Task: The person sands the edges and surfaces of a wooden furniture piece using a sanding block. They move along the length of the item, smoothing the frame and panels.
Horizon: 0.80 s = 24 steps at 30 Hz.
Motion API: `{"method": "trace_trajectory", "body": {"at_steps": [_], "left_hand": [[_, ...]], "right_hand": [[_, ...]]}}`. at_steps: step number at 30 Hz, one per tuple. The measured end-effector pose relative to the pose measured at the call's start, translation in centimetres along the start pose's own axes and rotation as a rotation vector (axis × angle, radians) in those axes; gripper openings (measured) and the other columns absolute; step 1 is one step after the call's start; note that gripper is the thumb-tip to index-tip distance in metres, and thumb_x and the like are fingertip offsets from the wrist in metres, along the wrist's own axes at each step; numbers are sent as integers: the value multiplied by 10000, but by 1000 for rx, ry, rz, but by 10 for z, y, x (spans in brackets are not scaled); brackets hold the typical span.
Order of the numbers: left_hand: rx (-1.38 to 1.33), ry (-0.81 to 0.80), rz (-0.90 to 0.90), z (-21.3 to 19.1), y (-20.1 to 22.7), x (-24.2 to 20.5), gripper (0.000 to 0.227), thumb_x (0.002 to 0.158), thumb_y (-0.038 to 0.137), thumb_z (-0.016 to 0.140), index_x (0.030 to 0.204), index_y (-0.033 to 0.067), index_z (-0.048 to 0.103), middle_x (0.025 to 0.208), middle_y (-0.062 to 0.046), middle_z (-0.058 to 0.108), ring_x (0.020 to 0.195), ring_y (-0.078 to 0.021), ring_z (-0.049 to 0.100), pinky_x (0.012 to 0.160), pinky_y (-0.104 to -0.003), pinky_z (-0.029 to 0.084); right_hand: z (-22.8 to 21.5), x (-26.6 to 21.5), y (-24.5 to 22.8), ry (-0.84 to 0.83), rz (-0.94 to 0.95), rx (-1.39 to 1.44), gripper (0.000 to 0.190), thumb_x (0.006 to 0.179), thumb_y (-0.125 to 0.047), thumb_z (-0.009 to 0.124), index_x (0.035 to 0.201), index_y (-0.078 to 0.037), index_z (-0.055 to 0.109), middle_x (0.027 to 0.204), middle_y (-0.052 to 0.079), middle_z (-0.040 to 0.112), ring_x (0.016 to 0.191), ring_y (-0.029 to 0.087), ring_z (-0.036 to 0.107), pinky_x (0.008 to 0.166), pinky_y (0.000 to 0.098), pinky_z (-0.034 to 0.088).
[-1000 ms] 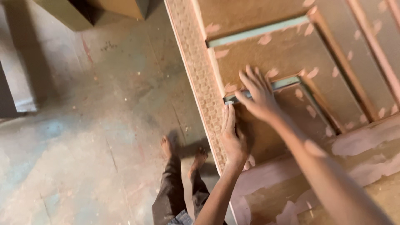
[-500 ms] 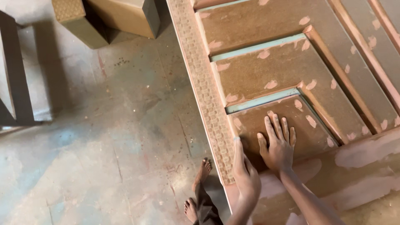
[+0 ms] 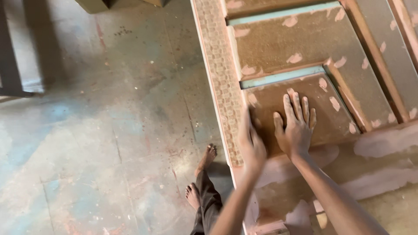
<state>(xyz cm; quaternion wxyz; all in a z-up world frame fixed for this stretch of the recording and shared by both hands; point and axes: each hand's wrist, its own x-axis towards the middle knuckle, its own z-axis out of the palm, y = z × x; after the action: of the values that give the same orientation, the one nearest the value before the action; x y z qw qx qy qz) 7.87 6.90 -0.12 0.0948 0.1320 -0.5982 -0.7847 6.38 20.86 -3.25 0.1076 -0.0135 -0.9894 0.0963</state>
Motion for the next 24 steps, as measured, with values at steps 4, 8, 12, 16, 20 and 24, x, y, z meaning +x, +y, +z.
{"method": "trace_trajectory", "body": {"at_steps": [4, 8, 12, 16, 20, 24], "left_hand": [[202, 37, 159, 15, -27, 61, 564, 980, -105, 430, 1540, -43, 452, 1524, -238, 556, 1432, -309, 531, 1207, -388, 401], [176, -22, 72, -1, -25, 6, 543, 997, -96, 387, 1536, -53, 432, 1548, -240, 533, 1461, -353, 514, 1221, -398, 372], [338, -46, 90, -11, -21, -69, 539, 976, -95, 427, 1514, -77, 447, 1542, -281, 505, 1467, -417, 475, 1219, -424, 350], [526, 72, 197, 13, -33, 6, 480, 987, -87, 482, 1466, -67, 504, 1506, -277, 543, 1430, -415, 510, 1221, -436, 384], [362, 60, -91, 15, -37, 33, 588, 930, -77, 460, 1514, -13, 479, 1373, -203, 653, 1122, -359, 635, 1025, -390, 507], [397, 14, 138, -11, -10, -48, 544, 962, -134, 437, 1502, -78, 469, 1474, -272, 590, 1388, -363, 581, 1161, -409, 445]], "right_hand": [[2, -7, 4, -3, -11, 8, 570, 1078, -384, 543, 1575, -112, 489, 1667, 106, 419, 1548, 403, 322, 1243, 612, 187], [3, 2, 2, -12, -1, 37, 591, 1062, -379, 545, 1575, -90, 491, 1659, 127, 412, 1541, 412, 314, 1234, 615, 174], [1, -2, 4, 12, -13, 16, 585, 1063, -378, 547, 1574, -99, 495, 1657, 126, 415, 1547, 402, 327, 1247, 607, 186], [1, 2, -2, 15, -26, 5, 586, 1058, -366, 557, 1571, -90, 490, 1660, 121, 419, 1542, 410, 330, 1238, 614, 191], [-1, -4, 3, 7, -3, -11, 582, 1062, -369, 570, 1579, -112, 497, 1646, 119, 426, 1533, 401, 339, 1241, 609, 199], [4, -4, 0, -3, -7, 14, 596, 1045, -365, 562, 1571, -97, 484, 1649, 135, 432, 1533, 414, 334, 1232, 615, 195]]}}
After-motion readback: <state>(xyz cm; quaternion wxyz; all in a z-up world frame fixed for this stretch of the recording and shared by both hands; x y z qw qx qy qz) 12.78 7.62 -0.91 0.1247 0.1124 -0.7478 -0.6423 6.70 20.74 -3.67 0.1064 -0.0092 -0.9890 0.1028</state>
